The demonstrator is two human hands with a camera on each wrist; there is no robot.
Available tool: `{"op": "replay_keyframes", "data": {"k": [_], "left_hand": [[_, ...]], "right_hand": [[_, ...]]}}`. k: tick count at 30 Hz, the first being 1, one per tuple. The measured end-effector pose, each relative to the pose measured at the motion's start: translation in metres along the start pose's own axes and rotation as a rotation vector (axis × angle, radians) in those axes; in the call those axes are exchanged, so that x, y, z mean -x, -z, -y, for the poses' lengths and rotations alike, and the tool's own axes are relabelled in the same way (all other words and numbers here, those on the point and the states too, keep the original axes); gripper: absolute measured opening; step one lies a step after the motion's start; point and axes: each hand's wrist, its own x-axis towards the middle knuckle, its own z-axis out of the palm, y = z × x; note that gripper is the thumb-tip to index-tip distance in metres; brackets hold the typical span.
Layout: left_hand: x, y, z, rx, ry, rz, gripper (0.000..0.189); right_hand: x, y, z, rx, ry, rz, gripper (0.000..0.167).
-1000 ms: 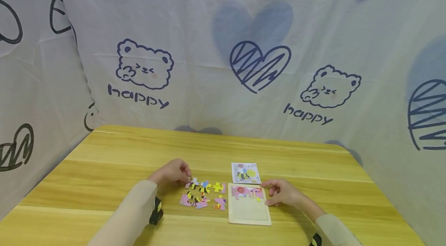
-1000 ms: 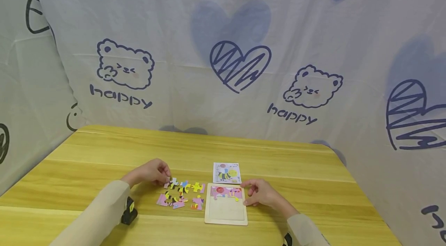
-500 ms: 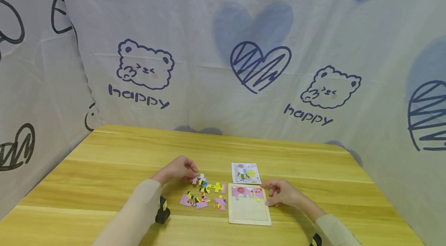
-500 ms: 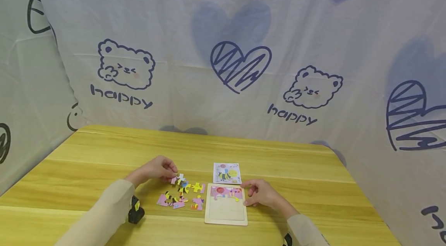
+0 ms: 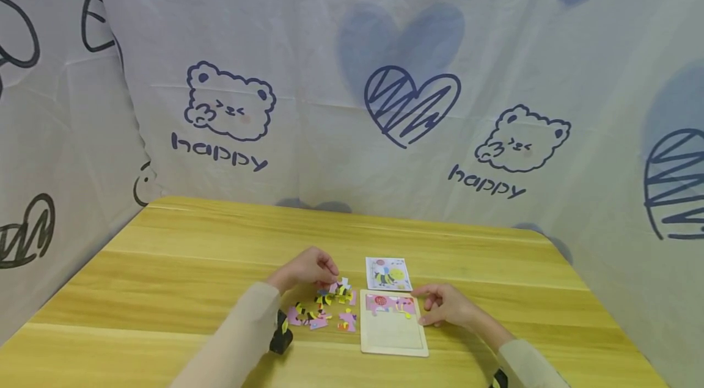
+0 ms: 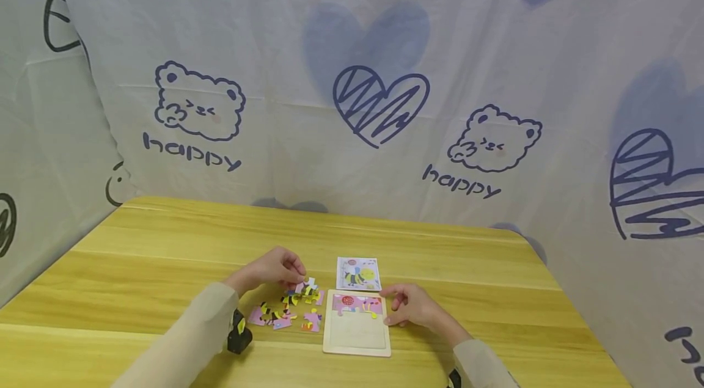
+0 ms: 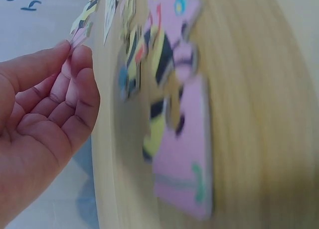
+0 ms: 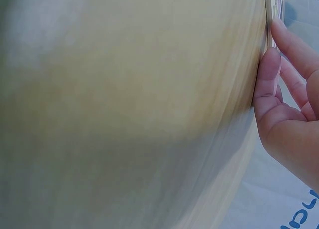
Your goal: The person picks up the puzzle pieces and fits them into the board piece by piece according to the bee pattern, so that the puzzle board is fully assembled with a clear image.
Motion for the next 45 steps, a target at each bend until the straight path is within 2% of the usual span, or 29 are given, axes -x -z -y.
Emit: {"op": "replay_keyframes", "data": {"k": [11,16,23,31,38,45], "left_hand": [[-0.007,-0.026,-0.011,0.027,0.031,-0.011,0.003],[-0.011,-0.037,-0.012,0.06,0.036,0.003,0.003],[-0.013,-0.051,-0.014,0.093,-0.003,0.04,0.004],[-0.011,-0.058,-0.019,0.059,0.053,0.039,0.003],[-0.009,-0.068,-0.019,0.146,0.086,0.059,0.005],[-0.008,-0.072,-0.022,0.032,0.084,0.01,0.009]], "right_hand": [[-0.001,0.0,-0.003,0.005,0.007,0.002,0.051],[-0.002,0.001,-0.005,0.006,0.005,-0.004,0.051],[-0.003,0.001,-0.005,-0.005,0.006,0.006,0.051],[-0.001,0.0,-0.004,0.002,0.02,0.0,0.05],[-0.001,0.0,-0.003,-0.002,0.01,0.004,0.051],[-0.001,0.0,-0.002,-0.017,0.003,0.005,0.051]]}}
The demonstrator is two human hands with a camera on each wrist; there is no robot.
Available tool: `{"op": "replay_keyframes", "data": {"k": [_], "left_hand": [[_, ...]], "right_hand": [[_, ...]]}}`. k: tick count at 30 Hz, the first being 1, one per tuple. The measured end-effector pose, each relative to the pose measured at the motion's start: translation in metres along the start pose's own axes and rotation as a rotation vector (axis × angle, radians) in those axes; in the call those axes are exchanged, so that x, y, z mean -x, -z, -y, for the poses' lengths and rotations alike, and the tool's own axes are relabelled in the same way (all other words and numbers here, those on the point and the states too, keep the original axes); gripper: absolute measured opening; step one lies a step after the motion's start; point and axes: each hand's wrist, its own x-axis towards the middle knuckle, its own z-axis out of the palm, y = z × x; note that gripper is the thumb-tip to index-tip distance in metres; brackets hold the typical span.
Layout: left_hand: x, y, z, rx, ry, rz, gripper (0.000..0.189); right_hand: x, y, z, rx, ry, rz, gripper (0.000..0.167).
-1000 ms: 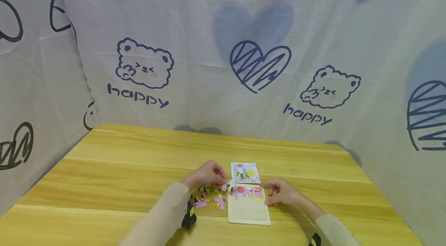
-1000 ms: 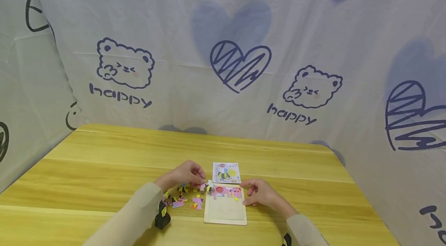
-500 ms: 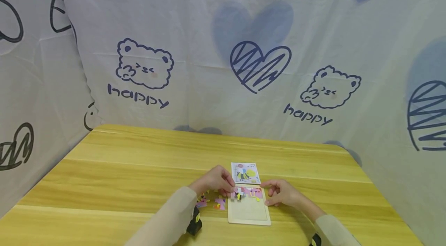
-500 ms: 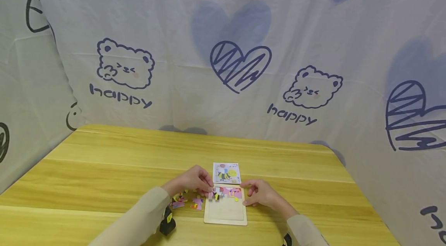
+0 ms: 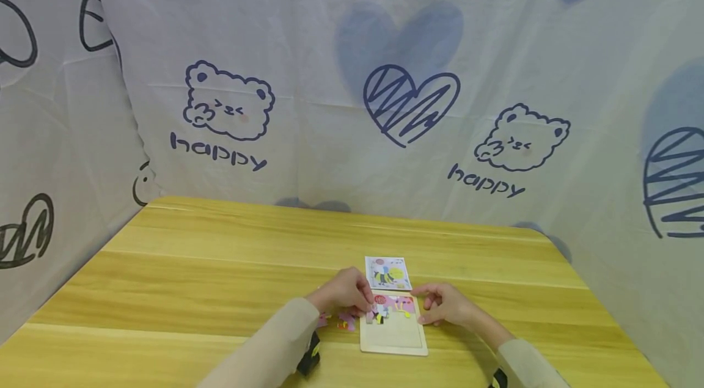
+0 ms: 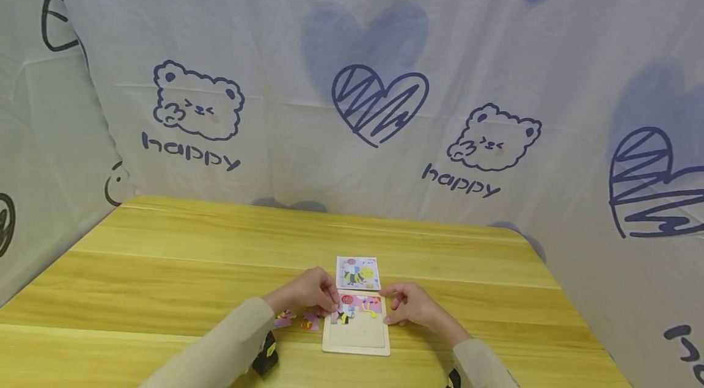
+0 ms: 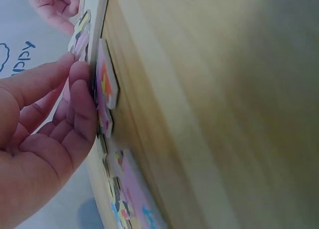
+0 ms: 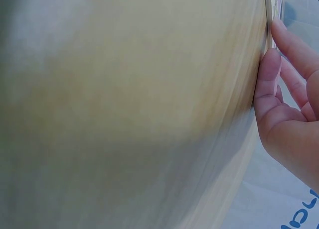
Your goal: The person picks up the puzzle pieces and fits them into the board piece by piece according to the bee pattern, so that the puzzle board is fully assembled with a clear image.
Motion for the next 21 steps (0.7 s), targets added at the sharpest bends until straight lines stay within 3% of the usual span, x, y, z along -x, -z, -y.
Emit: {"op": "replay_keyframes", "data": {"k": [10,14,17,21], "left_hand": [[0.003,0.001,-0.002,-0.105,-0.029,0.012,0.013],[0.006,0.004,-0.002,-0.226,-0.061,0.016,0.02],[0.008,0.005,-0.001,-0.302,-0.096,-0.002,0.023],[0.011,0.004,0.002,-0.333,-0.125,-0.036,0.026]], "right_hand": [[-0.001,-0.001,0.0,0.0,-0.014,-0.008,0.051],[0.0,-0.001,-0.001,-0.005,-0.01,-0.007,0.051],[0.0,-0.001,-0.001,-0.015,0.0,-0.004,0.051],[0.001,-0.001,0.0,-0.017,-0.001,-0.005,0.051]]}}
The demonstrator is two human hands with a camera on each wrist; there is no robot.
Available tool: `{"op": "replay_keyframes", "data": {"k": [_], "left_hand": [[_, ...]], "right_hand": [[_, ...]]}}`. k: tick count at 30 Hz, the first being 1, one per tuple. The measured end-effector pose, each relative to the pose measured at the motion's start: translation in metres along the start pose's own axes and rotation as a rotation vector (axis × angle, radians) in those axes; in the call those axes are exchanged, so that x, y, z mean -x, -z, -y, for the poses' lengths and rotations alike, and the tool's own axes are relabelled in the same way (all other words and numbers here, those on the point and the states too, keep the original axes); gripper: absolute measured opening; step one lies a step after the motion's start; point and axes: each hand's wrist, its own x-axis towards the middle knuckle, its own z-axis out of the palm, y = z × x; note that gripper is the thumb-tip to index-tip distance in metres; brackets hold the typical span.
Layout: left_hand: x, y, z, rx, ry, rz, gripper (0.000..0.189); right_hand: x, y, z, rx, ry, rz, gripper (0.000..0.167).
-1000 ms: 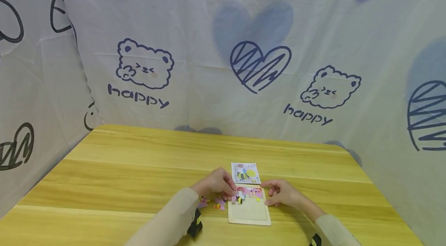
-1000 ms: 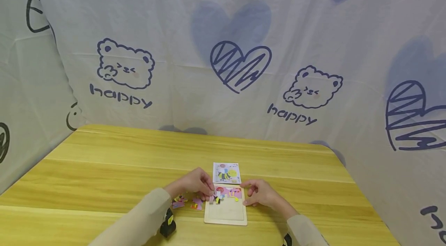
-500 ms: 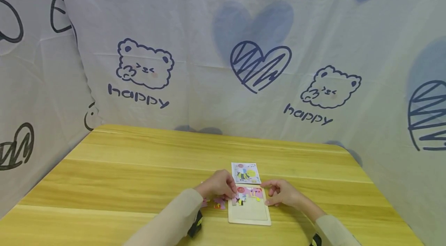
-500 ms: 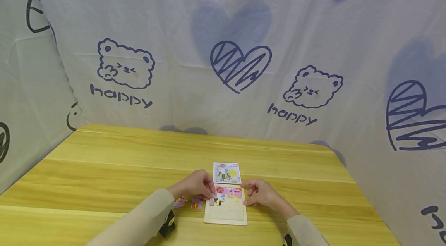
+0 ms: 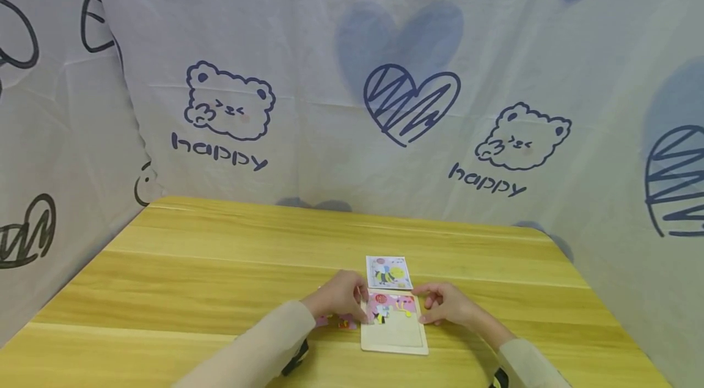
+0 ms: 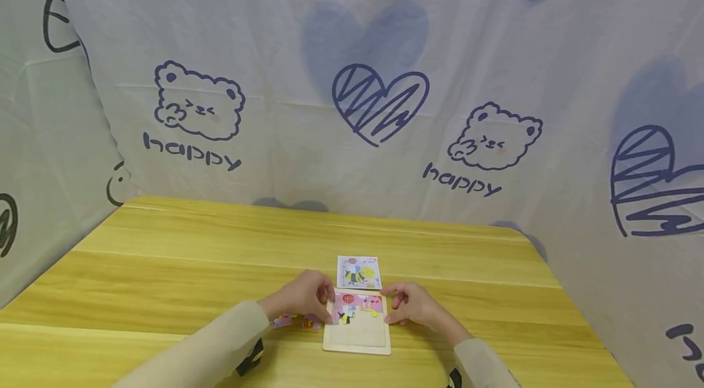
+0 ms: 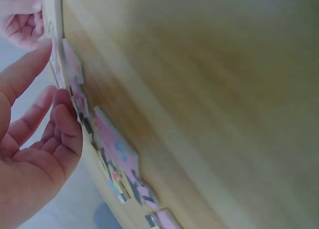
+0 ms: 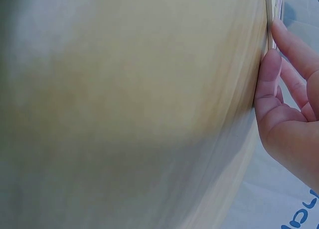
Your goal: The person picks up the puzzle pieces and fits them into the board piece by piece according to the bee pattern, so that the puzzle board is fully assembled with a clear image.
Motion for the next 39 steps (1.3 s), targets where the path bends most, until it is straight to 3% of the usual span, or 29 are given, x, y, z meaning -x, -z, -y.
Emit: {"op": "replay_keyframes", "data": {"k": [6,16,39], "left_hand": [[0.004,-0.006,0.0,-0.013,-0.049,-0.012,0.028],[0.004,-0.012,-0.002,-0.075,-0.029,-0.008,0.027],[0.002,-0.009,-0.012,-0.293,-0.011,0.031,0.026]], "right_hand": [[0.0,0.0,0.0,0.015,-0.01,-0.005,0.051],[0.0,0.001,-0.001,0.034,0.001,0.003,0.051],[0.0,0.0,0.0,0.01,0.01,0.014,0.05]]}}
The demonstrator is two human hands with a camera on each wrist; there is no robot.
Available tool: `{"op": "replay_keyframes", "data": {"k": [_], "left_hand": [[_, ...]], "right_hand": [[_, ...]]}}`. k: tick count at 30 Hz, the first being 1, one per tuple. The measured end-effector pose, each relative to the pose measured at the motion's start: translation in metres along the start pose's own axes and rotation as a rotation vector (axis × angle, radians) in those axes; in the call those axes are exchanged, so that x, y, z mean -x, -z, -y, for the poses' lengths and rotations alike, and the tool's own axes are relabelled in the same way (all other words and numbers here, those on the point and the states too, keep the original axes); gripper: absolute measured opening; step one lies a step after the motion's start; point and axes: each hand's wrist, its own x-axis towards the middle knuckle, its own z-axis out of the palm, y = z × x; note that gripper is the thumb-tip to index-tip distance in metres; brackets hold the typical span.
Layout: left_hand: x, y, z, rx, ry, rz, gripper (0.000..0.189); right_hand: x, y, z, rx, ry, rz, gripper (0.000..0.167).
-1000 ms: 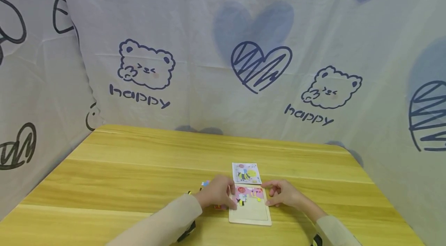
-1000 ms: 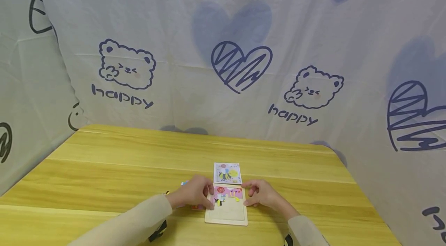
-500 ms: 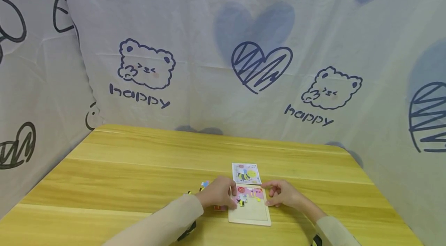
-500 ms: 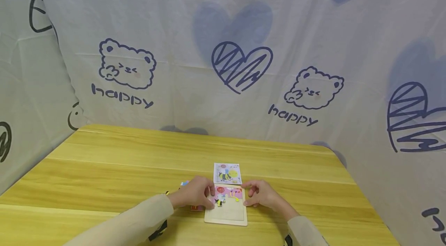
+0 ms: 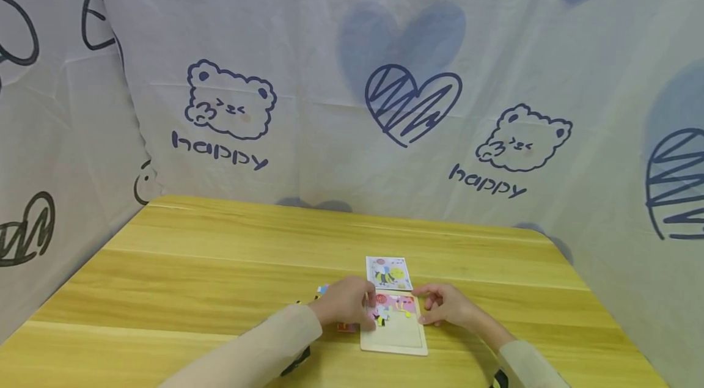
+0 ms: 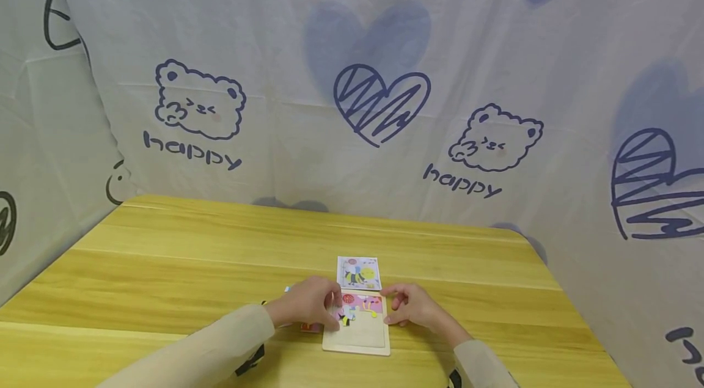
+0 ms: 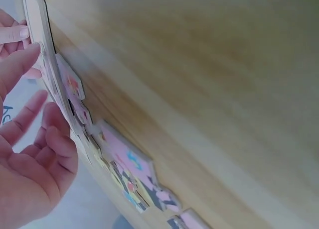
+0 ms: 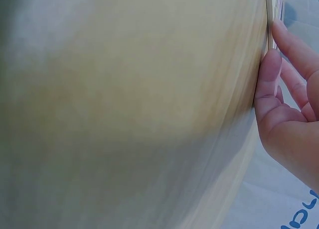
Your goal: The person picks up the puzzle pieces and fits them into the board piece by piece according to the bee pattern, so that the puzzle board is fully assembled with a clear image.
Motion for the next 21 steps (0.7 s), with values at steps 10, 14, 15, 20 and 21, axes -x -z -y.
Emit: {"op": "replay_keyframes", "data": {"k": [10,14,15,20,21], "left_hand": [[-0.0067,-0.0023,-0.0005,-0.049,-0.079,0.048,0.024],[-0.0071,-0.0024,0.0008,-0.029,-0.068,0.058,0.023],[-0.0071,-0.002,0.0009,-0.027,-0.068,0.061,0.023],[-0.0056,0.0008,0.0005,-0.019,-0.073,0.07,0.025],[-0.005,0.0014,0.0002,-0.008,-0.069,0.072,0.025]], "right_hand": [[0.0012,0.0007,0.0014,0.016,0.011,0.0,0.05],[0.0012,0.0005,0.0018,0.021,0.007,-0.003,0.05],[0.0011,0.0006,0.0014,0.021,0.004,-0.005,0.05],[0.0006,0.0002,0.0008,0.015,0.002,-0.009,0.049],[0.0006,0.0,0.0006,0.013,0.002,-0.008,0.049]]}}
